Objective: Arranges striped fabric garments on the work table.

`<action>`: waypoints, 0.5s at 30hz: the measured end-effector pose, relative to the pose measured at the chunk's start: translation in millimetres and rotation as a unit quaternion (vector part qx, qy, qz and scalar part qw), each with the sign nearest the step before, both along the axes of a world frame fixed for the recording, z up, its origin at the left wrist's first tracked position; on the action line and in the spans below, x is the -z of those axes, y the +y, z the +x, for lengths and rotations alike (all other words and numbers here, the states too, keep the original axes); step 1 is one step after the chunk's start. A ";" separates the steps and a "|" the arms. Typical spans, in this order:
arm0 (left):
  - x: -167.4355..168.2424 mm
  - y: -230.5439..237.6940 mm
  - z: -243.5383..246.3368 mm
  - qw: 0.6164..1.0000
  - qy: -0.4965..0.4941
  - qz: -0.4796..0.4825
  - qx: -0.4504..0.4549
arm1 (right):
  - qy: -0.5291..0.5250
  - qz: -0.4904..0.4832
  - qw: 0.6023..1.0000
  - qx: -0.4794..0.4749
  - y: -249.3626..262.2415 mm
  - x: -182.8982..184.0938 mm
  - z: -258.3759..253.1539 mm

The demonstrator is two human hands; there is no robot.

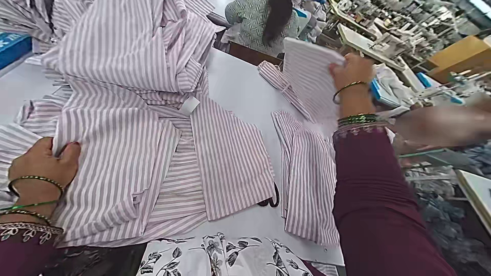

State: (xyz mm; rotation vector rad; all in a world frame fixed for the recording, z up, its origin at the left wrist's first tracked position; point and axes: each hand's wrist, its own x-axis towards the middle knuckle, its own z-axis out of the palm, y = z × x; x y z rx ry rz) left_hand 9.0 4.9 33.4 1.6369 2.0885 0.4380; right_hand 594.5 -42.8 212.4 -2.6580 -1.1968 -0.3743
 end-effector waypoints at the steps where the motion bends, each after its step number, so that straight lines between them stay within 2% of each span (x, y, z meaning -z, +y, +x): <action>1: -1.1 -1.7 1.5 1.000 -0.008 0.001 -0.001 | -0.023 0.004 1.000 0.018 -15.4 -19.0 2.9; 3: 9.2 -1.9 -3.9 0.999 -0.037 0.010 0.006 | -0.068 0.025 0.997 0.039 -52.9 -50.0 3.3; 5: 38.3 5.2 -20.9 0.997 -0.068 0.029 0.018 | -0.131 0.054 0.989 0.031 -94.2 -65.5 -5.1; 8: 79.6 18.2 -38.8 0.988 -0.130 0.082 0.026 | -0.151 0.023 0.988 -0.011 -160.2 -49.5 -57.4; 9: 83.6 20.2 -40.2 0.988 -0.130 0.076 0.030 | -0.131 -0.010 0.991 -0.028 -181.8 -29.2 -79.6; 11: 86.0 24.7 -39.3 0.990 -0.116 0.057 0.050 | -0.055 -0.081 0.995 -0.029 -211.5 34.5 -108.8; 13: 87.4 28.3 -38.8 0.992 -0.101 0.045 0.059 | 0.082 -0.197 0.977 0.015 -228.1 107.4 -131.0; 14: 88.2 28.7 -38.6 0.992 -0.100 0.050 0.049 | 0.125 -0.226 0.966 0.024 -237.1 141.6 -142.0; 15: 88.4 28.1 -38.7 0.993 -0.100 0.055 0.032 | 0.100 -0.189 0.977 0.004 -250.7 175.7 -151.8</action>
